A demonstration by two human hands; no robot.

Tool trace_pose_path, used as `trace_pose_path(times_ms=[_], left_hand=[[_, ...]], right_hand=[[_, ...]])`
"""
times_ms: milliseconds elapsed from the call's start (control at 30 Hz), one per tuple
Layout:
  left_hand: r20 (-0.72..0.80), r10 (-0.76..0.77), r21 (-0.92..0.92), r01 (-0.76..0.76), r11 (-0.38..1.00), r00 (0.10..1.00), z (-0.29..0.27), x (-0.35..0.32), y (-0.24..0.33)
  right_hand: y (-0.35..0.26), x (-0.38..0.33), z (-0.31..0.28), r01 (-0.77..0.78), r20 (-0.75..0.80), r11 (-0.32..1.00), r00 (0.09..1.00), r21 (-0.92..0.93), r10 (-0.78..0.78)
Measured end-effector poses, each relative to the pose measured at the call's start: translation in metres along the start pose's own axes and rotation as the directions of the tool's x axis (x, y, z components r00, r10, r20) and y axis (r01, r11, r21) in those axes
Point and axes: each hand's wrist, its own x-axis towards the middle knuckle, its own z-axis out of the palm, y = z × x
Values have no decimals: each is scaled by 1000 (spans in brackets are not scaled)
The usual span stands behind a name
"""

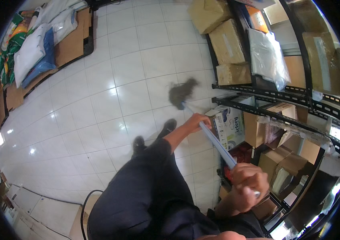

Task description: The person mops a tiled floor in a storage area using a mop with a long handle. They move the mop back and forth across the floor, navigating around stacked boxes and shelves.

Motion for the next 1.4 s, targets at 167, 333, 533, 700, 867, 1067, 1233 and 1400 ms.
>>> trace_pose_path(times_ms=[167, 333, 533, 700, 867, 1067, 1233, 1400], left_hand=[[82, 63, 266, -83, 960, 995, 22, 3, -47], [74, 104, 406, -125, 905, 992, 41, -57, -5], [-226, -179, 524, 275, 806, 957, 0, -221, 72], [-393, -298, 817, 479, 321, 870, -103, -465, -2], [-568, -480, 732, 677, 77, 669, -102, -518, -17], [-228, -116, 582, 231, 780, 967, 130, -300, -1], [-17, -27, 316, 31, 948, 1000, 312, -166, 18], [-60, -73, 402, 91, 911, 996, 369, -142, -18]], right_hand=[[51, -55, 54, 11, 257, 919, 961, -394, 98], [2, -100, 59, -58, -55, 965, 997, -255, 45], [-45, -115, 48, -124, -255, 987, 956, 98, 146], [91, -218, 104, -348, 71, 824, 932, 447, 355], [125, -286, 102, -398, 204, 843, 916, 363, 344], [-31, -330, -85, -327, -190, 944, 926, 32, 327], [-119, -345, -131, 13, 83, 996, 997, -89, -6], [-107, -373, -140, -86, -330, 937, 943, -340, -33]])
